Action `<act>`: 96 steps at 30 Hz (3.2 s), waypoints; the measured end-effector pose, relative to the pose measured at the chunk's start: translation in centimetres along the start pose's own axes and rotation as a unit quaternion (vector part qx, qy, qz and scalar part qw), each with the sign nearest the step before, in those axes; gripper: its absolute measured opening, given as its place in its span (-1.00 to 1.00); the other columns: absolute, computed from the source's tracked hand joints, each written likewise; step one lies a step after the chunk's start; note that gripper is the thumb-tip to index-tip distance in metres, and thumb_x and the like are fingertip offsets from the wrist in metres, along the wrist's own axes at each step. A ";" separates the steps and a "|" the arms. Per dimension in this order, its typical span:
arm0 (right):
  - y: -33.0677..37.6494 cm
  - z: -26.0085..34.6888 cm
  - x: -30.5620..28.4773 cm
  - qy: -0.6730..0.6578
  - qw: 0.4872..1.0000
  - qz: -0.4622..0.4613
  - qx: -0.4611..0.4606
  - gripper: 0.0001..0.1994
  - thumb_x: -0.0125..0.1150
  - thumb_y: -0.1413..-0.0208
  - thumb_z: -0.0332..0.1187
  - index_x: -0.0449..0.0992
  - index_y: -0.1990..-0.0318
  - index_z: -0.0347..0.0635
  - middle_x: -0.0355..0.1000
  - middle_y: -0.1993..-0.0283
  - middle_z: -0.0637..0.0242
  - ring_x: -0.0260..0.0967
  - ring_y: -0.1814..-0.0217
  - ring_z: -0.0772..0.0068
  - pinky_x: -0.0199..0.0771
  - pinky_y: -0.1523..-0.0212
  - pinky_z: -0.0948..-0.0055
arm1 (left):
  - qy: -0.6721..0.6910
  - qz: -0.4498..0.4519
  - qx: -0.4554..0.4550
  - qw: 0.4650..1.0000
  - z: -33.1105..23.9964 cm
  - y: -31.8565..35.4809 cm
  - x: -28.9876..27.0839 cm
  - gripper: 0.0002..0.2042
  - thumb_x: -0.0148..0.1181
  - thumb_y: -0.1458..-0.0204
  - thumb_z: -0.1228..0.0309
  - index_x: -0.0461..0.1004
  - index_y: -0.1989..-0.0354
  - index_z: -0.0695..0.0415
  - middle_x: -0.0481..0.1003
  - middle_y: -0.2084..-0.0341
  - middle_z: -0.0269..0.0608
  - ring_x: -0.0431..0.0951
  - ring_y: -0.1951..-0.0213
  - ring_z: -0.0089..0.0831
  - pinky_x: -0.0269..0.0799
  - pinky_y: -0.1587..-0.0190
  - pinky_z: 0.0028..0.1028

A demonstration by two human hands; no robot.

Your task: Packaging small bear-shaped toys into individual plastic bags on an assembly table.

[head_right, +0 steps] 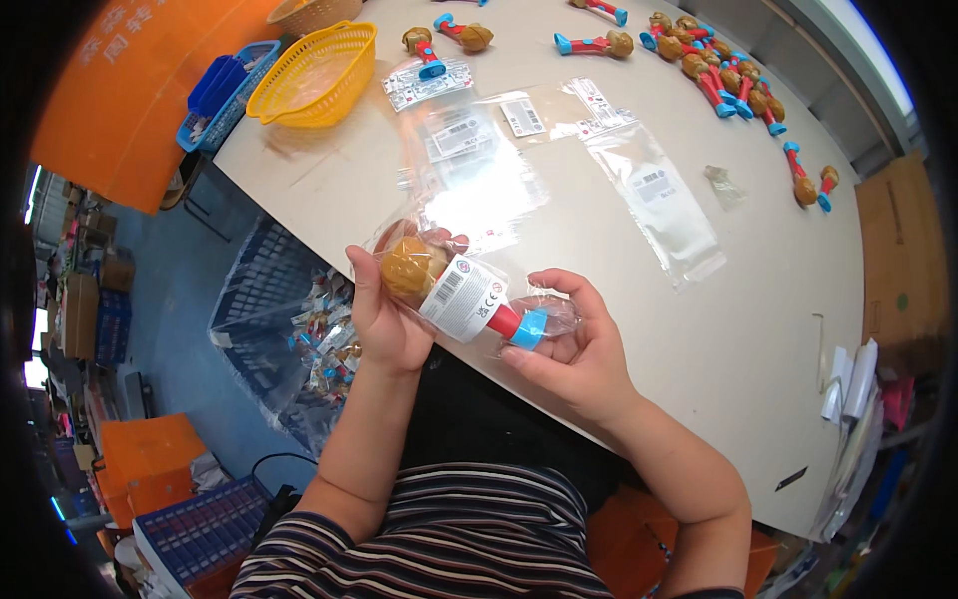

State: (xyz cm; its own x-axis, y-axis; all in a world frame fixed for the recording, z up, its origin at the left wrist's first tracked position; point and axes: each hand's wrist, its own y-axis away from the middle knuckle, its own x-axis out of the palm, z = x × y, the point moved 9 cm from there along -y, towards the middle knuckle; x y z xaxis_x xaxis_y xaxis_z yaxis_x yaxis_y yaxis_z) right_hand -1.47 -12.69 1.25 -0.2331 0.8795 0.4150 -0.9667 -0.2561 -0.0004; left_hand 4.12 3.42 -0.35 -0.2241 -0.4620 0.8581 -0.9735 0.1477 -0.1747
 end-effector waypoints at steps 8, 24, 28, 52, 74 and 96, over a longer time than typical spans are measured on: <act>-0.1 -1.6 -0.9 -0.012 0.999 -0.029 0.040 -0.45 0.26 -0.01 -0.68 0.23 -0.17 -0.25 0.35 -0.08 0.15 0.41 -0.10 0.38 0.47 -0.12 0.40 | -0.079 -0.115 -0.006 0.990 0.4 -0.3 -2.0 -0.51 -0.11 -0.27 -0.07 0.39 -0.02 0.14 0.52 0.10 0.05 0.55 0.02 -0.12 0.45 -0.09 -0.14; -0.5 -0.9 -2.8 -0.016 0.986 -0.163 0.021 -0.46 0.19 -0.09 -0.62 0.16 -0.23 -0.26 0.46 0.02 0.09 0.50 0.16 0.38 0.58 0.08 0.41 | -0.055 -0.123 0.032 0.990 -0.5 -0.8 -1.7 -0.58 -0.03 -0.28 0.06 0.39 0.02 0.22 0.53 0.12 -0.01 0.55 0.03 -0.19 0.46 -0.11 -0.18; -0.2 -1.8 -3.1 0.006 0.980 -0.169 0.106 -0.50 0.22 -0.13 -0.54 0.20 -0.21 -0.30 0.54 0.17 0.15 0.52 0.26 0.42 0.58 0.16 0.46 | -0.075 -0.161 0.041 0.983 -0.8 -0.4 -2.2 -0.56 0.07 -0.24 0.08 0.36 0.00 0.25 0.52 0.16 -0.03 0.55 0.07 -0.21 0.47 -0.11 -0.19; -0.2 -0.3 -1.4 0.076 0.995 -0.064 -0.001 -0.67 0.19 -0.19 -0.50 0.31 -0.07 -0.31 0.46 0.14 0.18 0.48 0.19 0.46 0.62 0.11 0.38 | -0.017 -0.071 -0.021 0.997 -0.5 0.1 0.9 -0.42 -0.12 -0.29 -0.03 0.36 -0.06 0.37 0.49 0.03 0.04 0.49 -0.05 -0.24 0.37 -0.19 -0.28; -0.2 -0.1 -1.6 0.092 0.992 -0.066 -0.060 -0.59 0.31 -0.12 -0.46 0.33 -0.07 -0.38 0.49 0.16 0.22 0.48 0.20 0.56 0.50 0.14 0.59 | -0.146 -0.092 -0.073 0.982 0.9 0.5 0.6 -0.55 -0.08 -0.32 0.13 0.30 -0.18 0.25 0.47 -0.05 -0.01 0.51 -0.08 -0.19 0.42 -0.16 -0.22; -1.1 -1.4 -2.1 0.244 0.969 0.002 0.028 -0.77 0.03 -0.30 -0.41 0.40 -0.01 -0.36 0.53 0.28 0.21 0.46 0.28 0.51 0.50 0.19 0.51 | -0.103 -0.378 0.182 0.902 -18.5 11.8 -25.5 -0.69 0.13 -0.21 0.21 0.44 -0.03 0.11 0.51 0.03 -0.19 0.50 -0.03 -0.28 0.44 -0.07 -0.26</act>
State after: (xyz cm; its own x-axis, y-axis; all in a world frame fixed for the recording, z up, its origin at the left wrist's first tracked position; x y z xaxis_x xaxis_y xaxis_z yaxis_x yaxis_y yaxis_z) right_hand -0.07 -13.65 -0.92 -0.2717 0.9602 -0.0641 -0.9617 -0.2685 0.0550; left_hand -0.77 33.10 -15.39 0.5428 -0.4681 0.6973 -0.7937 -0.5575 0.2435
